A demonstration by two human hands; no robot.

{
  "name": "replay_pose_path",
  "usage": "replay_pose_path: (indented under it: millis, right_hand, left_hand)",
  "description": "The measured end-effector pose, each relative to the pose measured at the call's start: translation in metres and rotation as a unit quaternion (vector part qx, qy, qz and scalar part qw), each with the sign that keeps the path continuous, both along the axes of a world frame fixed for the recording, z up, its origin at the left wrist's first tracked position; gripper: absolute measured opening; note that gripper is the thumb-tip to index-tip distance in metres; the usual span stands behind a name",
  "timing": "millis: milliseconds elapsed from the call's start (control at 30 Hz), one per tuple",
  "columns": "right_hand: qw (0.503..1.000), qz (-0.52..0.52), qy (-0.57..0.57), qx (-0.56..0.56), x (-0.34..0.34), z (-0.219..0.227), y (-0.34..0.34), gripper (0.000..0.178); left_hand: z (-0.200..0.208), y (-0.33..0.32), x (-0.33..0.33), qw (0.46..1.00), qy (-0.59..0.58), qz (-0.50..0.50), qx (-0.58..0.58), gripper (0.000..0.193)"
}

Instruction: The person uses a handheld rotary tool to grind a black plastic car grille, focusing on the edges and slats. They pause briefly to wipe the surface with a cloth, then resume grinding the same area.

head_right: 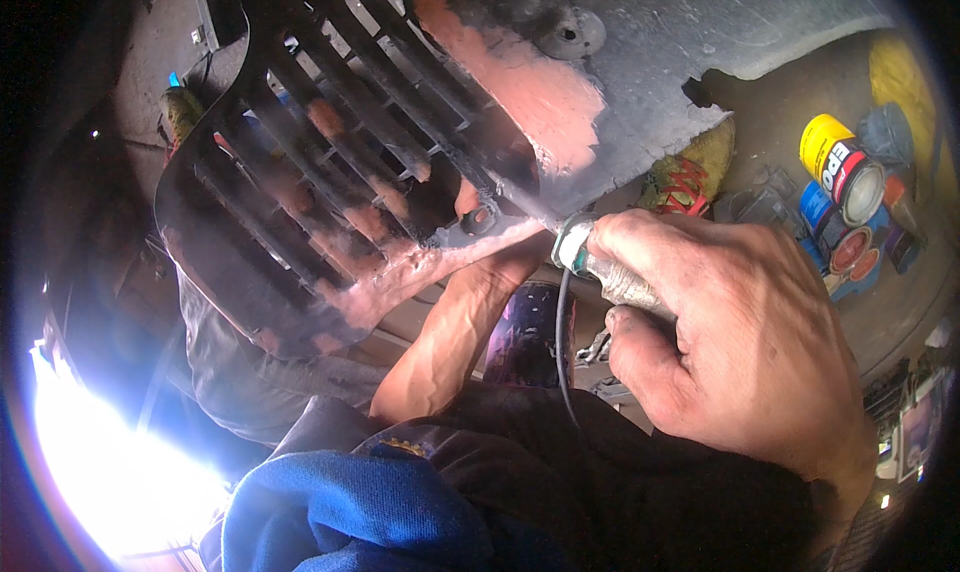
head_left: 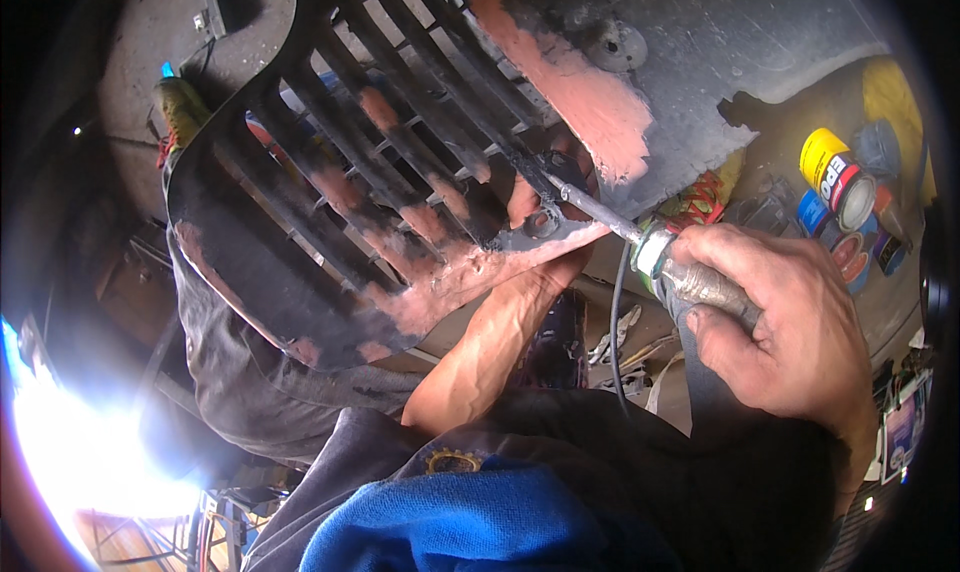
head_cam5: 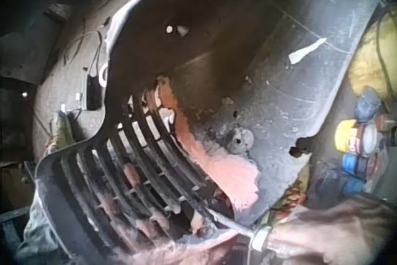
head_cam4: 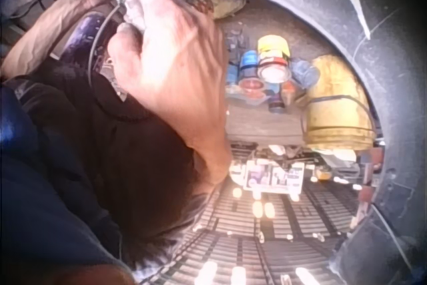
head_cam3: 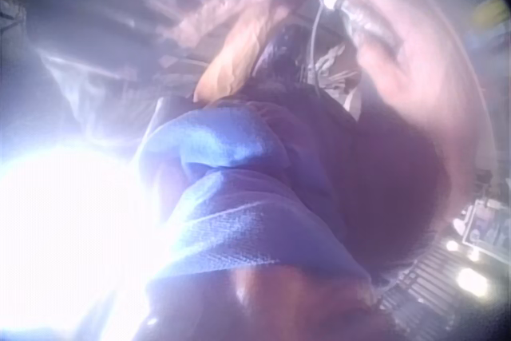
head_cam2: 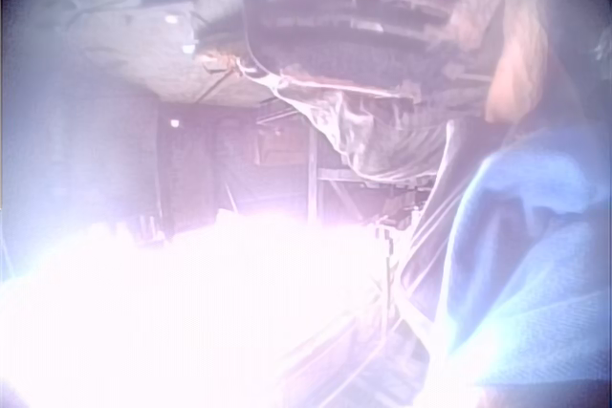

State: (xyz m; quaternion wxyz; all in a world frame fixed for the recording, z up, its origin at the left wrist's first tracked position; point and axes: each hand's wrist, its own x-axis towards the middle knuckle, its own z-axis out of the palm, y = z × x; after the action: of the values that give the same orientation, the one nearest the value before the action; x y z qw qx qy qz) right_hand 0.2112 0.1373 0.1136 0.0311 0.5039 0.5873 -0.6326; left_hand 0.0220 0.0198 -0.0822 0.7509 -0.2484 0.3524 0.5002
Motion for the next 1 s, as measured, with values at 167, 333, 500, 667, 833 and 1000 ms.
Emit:
replay_pose_path:
  millis: [167, 333, 500, 667, 833, 1000]
  right_hand:
    - [1.0, 0.003, -0.004, 0.002, -0.005, -0.006, -0.001, 0.038]
    - [1.0, -0.003, -0.02, 0.009, -0.006, -0.013, -0.006, 0.037]
    - [1.0, 0.002, -0.01, 0.011, -0.007, -0.013, -0.004, 0.036]
    - [1.0, 0.005, -0.014, 0.006, -0.008, -0.015, -0.006, 0.036]
    - [0.998, -0.058, 0.008, 0.021, -0.003, -0.014, -0.008, 0.037]
    - [0.998, -0.043, 0.012, 0.036, 0.001, -0.007, -0.009, 0.039]
  left_hand:
    - [0.01, 0.003, -0.003, 1.0, 0.002, 0.009, -0.024, 0.031]
    - [0.007, 0.001, -0.001, 0.998, -0.017, 0.014, -0.067, 0.029]
    - [0.012, -0.001, -0.005, 0.993, -0.008, 0.031, -0.11, 0.026]
    - [0.015, -0.003, -0.008, 0.999, -0.004, -0.006, -0.045, 0.029]
    - [0.022, 0.0, -0.008, 0.999, 0.009, -0.021, -0.046, 0.035]
    - [0.018, -0.009, -0.01, 0.997, -0.046, -0.004, -0.055, 0.038]
